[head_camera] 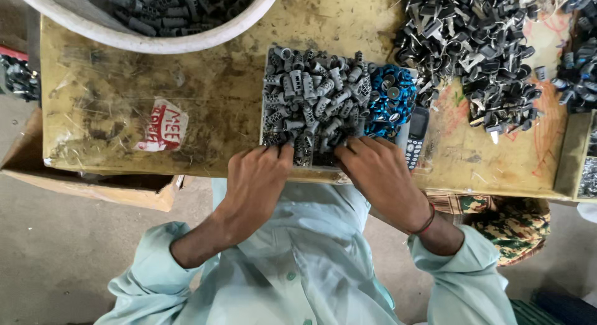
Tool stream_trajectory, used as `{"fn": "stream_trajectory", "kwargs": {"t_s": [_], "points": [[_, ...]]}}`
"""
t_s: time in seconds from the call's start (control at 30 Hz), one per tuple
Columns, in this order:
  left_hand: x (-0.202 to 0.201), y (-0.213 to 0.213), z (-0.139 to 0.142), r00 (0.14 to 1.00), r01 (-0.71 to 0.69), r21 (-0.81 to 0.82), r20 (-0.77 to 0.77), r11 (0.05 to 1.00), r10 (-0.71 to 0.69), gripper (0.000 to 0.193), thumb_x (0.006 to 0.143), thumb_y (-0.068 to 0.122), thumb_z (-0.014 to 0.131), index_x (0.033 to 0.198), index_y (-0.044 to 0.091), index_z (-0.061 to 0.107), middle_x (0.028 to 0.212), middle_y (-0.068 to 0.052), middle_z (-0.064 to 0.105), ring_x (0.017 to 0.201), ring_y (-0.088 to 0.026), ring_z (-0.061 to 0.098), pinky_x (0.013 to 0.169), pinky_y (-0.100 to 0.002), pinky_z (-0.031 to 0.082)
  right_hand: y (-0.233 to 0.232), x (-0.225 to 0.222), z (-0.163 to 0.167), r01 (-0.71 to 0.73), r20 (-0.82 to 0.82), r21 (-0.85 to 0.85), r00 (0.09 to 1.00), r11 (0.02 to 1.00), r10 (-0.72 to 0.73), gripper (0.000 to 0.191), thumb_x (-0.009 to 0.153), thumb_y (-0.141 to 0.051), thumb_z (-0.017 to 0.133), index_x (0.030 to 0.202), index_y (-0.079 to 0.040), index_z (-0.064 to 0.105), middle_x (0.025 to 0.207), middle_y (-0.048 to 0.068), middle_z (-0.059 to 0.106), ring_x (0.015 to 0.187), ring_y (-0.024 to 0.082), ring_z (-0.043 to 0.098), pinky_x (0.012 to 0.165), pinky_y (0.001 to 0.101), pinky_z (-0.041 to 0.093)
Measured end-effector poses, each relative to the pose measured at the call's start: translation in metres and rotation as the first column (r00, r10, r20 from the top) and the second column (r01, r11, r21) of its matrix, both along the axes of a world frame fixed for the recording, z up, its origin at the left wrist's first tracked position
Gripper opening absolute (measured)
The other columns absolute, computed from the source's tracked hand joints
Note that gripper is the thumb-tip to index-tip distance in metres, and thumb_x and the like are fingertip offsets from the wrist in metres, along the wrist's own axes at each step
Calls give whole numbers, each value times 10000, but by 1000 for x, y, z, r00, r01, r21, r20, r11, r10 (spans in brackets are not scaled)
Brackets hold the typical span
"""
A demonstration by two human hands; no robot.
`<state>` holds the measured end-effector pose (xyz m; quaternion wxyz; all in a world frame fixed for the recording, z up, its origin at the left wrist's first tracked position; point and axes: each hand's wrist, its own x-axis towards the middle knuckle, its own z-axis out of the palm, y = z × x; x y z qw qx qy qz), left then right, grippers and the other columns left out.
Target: The person assembles lock cylinders by hand at a workbench. They pick a grey cylindrical housing, insert a metal key, and add small internal components from a compartmentalized tray, then place the assembled unit aside. The process repeats with multiple units.
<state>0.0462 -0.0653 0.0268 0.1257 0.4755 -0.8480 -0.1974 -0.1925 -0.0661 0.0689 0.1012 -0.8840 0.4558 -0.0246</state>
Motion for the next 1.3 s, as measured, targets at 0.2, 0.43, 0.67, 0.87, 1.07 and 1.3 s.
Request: {"fn": "stream_trajectory", "kwargs": {"t_s": [0.2,0.43,0.67,0.87,1.07,1.3], "points": [[16,1,4,987,96,-174,-110,980,-117,461,764,61,575,1216,-30,564,948,-118,620,949,-313,613,799,-451,471,-8,-11,-9,-137,-78,7,987,991,137,315,837,-115,547,1136,-89,639,1019,74,605,1033,250,608,897,402,462],[15,-2,1,996,93,9,-13,996,-93,363,755,33,584,1114,-5,547,891,-112,619,908,-321,642,752,-457,487,-10,-7,-3,-162,-67,-48,985,986,159,326,816,-84,587,1137,-48,634,983,76,604,987,244,633,914,399,488],[3,8,-3,966,-95,82,-234,992,112,121,965,42,626,1034,31,527,949,-156,653,848,-367,667,636,-486,521,-3,-3,3,57,134,100,989,993,-70,259,769,-49,693,1025,-87,699,978,84,631,810,288,678,661,430,527],[3,17,-10,883,-168,110,-425,980,199,115,933,-2,642,1035,23,595,968,-147,671,873,-372,667,723,-468,540,4,-4,-11,276,352,158,881,948,-315,101,848,-106,780,940,-86,746,1004,74,697,748,272,700,632,378,552],[8,18,-5,896,-150,64,-413,987,163,269,875,-63,657,1133,15,665,1028,-157,674,906,-355,684,741,-437,560,12,-11,-24,295,458,263,800,919,-388,139,893,-35,781,1024,-61,744,996,74,696,798,202,694,693,307,545],[7,17,0,794,-173,224,-544,959,270,126,951,8,706,1064,37,659,989,-115,704,852,-286,719,727,-375,566,13,-24,-37,280,550,445,664,851,-506,126,871,4,775,984,-28,730,989,52,678,778,102,620,657,248,491]]}}
